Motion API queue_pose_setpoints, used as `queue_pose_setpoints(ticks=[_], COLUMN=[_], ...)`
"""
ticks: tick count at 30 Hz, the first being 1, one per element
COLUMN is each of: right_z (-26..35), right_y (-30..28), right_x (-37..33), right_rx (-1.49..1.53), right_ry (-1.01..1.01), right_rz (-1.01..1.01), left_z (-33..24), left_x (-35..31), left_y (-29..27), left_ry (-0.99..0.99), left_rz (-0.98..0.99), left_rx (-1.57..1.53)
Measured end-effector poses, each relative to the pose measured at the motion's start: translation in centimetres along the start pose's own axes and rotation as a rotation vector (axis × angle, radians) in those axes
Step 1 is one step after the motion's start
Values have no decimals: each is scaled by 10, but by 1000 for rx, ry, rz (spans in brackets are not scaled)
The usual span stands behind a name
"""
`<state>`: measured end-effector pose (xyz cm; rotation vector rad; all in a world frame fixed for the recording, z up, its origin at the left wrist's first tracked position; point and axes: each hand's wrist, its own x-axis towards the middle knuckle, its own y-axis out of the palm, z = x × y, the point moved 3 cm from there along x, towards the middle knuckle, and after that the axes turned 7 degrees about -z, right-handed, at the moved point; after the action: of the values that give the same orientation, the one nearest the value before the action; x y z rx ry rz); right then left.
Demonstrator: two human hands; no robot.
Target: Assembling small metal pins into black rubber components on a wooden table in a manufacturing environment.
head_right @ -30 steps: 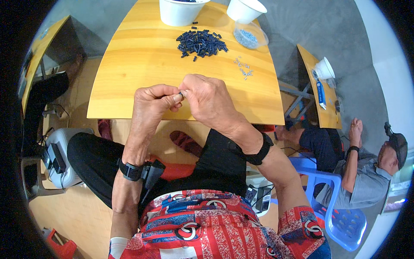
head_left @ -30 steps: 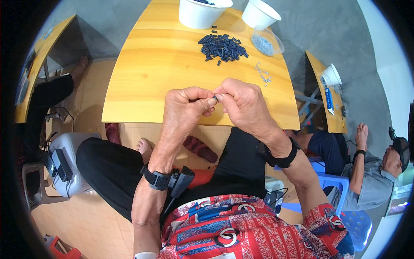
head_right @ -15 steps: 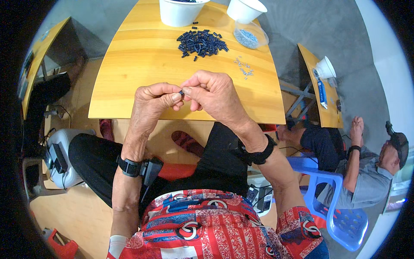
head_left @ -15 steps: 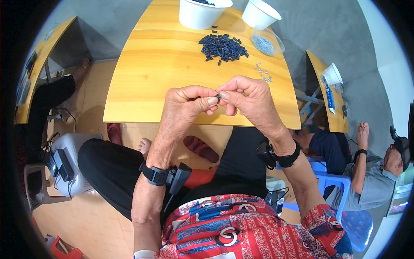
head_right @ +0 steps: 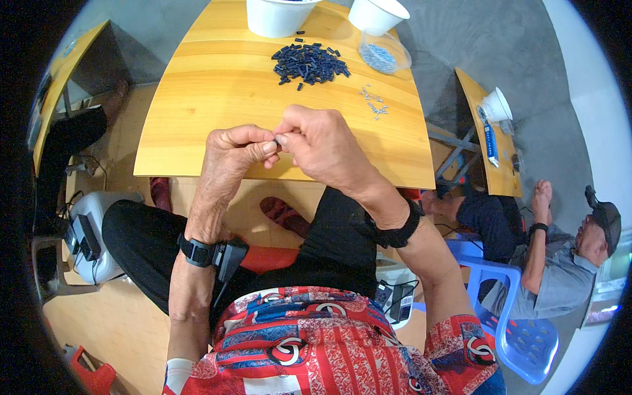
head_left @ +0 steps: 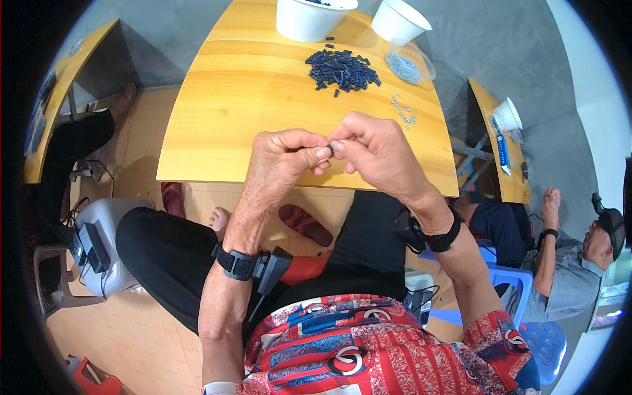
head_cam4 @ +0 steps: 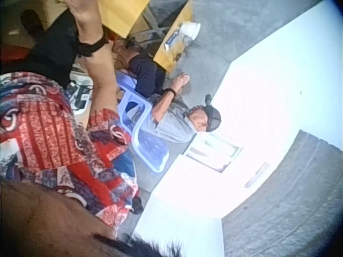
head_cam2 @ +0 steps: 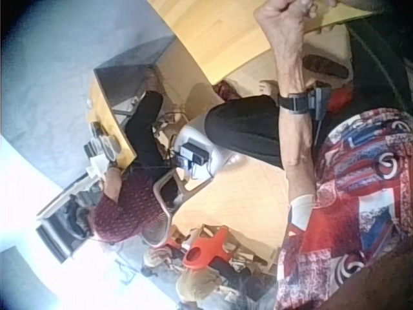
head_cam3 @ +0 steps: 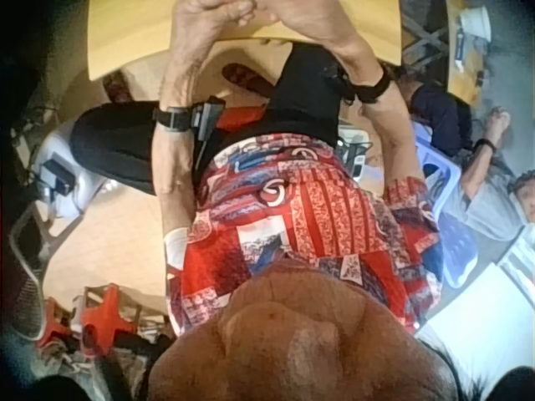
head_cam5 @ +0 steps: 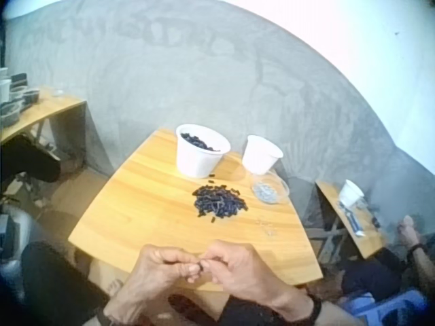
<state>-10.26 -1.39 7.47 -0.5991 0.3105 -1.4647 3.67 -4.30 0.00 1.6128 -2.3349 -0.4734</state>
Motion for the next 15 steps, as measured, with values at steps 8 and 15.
queue_pose_setpoints(ticks=[8,15], right_z=[-23,-61], right_y=[2,-21], right_x=[14,55], right_rx=[151,-194], right_ry=[104,146], right_rz=[-3,-196], left_z=[2,4], left_x=[0,2], left_y=[-5,-10], left_ry=[-50,-115], left_rz=[-83,-150], left_rx=[-59,-178])
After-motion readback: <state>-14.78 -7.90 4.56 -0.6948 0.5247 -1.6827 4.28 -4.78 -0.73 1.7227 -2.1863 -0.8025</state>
